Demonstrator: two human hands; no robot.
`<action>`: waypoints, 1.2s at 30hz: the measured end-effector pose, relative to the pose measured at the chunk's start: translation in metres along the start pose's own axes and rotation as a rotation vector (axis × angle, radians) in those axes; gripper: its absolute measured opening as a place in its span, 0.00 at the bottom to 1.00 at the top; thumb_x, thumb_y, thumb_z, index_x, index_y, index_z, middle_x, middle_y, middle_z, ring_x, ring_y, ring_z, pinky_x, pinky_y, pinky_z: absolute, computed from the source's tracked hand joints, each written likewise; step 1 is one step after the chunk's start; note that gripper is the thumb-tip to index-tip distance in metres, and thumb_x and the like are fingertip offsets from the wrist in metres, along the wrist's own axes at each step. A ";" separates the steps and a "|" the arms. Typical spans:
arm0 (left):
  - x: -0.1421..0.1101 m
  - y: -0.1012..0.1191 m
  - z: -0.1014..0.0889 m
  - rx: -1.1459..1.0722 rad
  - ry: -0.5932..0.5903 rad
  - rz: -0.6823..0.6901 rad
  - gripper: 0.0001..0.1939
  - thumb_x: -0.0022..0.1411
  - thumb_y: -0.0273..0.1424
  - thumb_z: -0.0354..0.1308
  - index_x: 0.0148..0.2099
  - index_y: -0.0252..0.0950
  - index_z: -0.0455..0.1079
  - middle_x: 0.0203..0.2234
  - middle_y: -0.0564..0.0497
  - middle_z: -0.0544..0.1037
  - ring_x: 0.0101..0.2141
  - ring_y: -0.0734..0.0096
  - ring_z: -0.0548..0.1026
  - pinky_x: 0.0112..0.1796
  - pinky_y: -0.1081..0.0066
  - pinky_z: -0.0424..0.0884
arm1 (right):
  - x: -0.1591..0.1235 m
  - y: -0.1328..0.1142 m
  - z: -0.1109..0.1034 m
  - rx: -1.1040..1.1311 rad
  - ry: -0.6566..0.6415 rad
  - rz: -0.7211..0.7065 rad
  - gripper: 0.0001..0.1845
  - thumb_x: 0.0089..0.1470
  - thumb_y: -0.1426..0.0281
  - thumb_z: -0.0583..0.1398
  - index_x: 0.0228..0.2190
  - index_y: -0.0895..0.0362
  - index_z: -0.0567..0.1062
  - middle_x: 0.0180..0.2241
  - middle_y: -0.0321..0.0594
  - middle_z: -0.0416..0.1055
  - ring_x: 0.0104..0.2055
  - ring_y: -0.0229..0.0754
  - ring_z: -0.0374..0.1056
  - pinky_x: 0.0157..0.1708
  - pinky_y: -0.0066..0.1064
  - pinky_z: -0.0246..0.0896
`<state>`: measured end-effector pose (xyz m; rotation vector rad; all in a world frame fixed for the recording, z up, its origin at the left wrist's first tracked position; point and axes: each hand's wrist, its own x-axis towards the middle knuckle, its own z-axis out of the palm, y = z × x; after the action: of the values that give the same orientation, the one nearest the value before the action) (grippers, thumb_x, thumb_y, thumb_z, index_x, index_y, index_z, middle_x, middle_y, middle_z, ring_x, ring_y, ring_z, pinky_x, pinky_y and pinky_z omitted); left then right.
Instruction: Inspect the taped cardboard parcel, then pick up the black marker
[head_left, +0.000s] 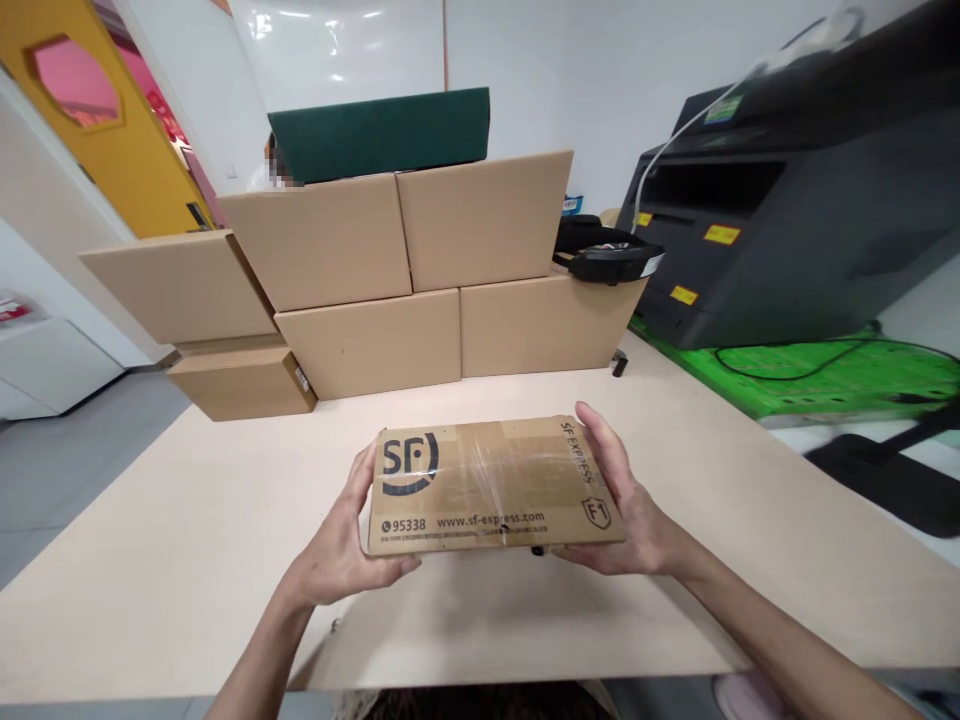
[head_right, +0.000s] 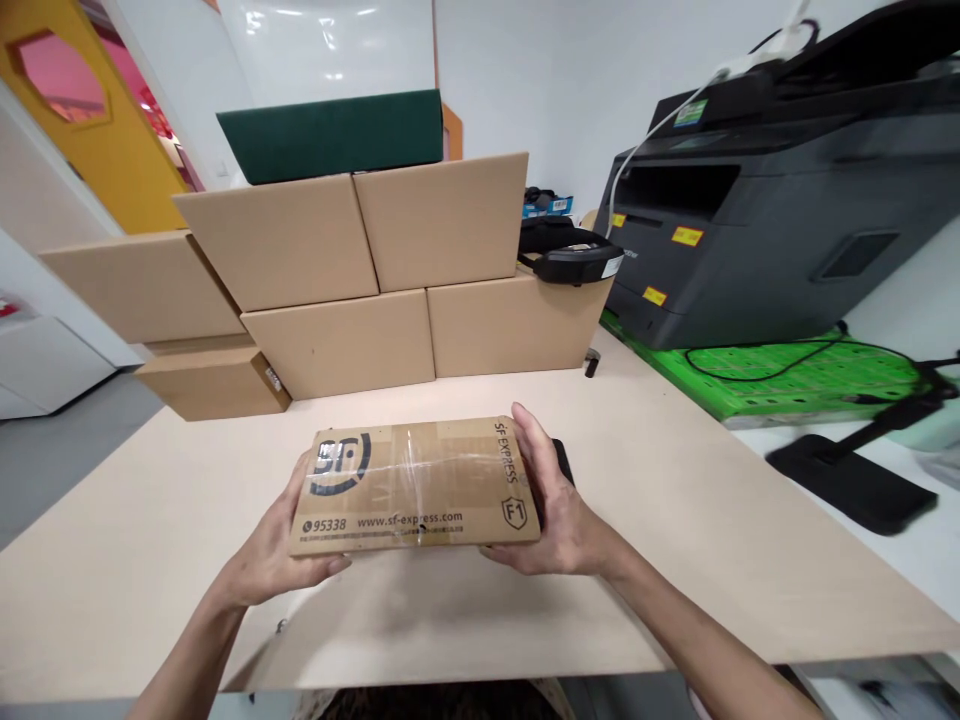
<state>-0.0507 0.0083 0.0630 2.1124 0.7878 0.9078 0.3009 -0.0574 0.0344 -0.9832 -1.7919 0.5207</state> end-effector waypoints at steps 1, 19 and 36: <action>0.000 0.001 -0.001 0.001 0.015 0.010 0.57 0.48 0.47 0.72 0.74 0.46 0.48 0.66 0.38 0.59 0.65 0.33 0.60 0.64 0.35 0.54 | 0.000 0.001 -0.001 -0.012 -0.028 -0.016 0.73 0.43 0.65 0.74 0.71 0.46 0.31 0.69 0.51 0.51 0.68 0.58 0.58 0.62 0.46 0.62; -0.014 -0.010 0.009 -0.732 0.001 -0.437 0.45 0.59 0.65 0.52 0.73 0.57 0.49 0.75 0.48 0.47 0.68 0.42 0.56 0.57 0.49 0.67 | 0.007 0.014 -0.003 -0.488 -0.046 -0.693 0.44 0.57 0.77 0.61 0.68 0.36 0.53 0.72 0.35 0.48 0.73 0.54 0.47 0.66 0.60 0.56; -0.001 0.005 0.021 -0.983 0.163 -0.875 0.26 0.59 0.45 0.68 0.54 0.35 0.72 0.41 0.42 0.83 0.35 0.56 0.81 0.35 0.57 0.81 | 0.011 0.033 0.004 -0.509 -0.072 -0.775 0.49 0.53 0.80 0.63 0.66 0.31 0.53 0.74 0.28 0.42 0.73 0.52 0.47 0.65 0.57 0.61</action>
<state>-0.0335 -0.0029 0.0562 0.7244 0.9492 0.7277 0.3083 -0.0287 0.0154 -0.5070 -2.2341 -0.4051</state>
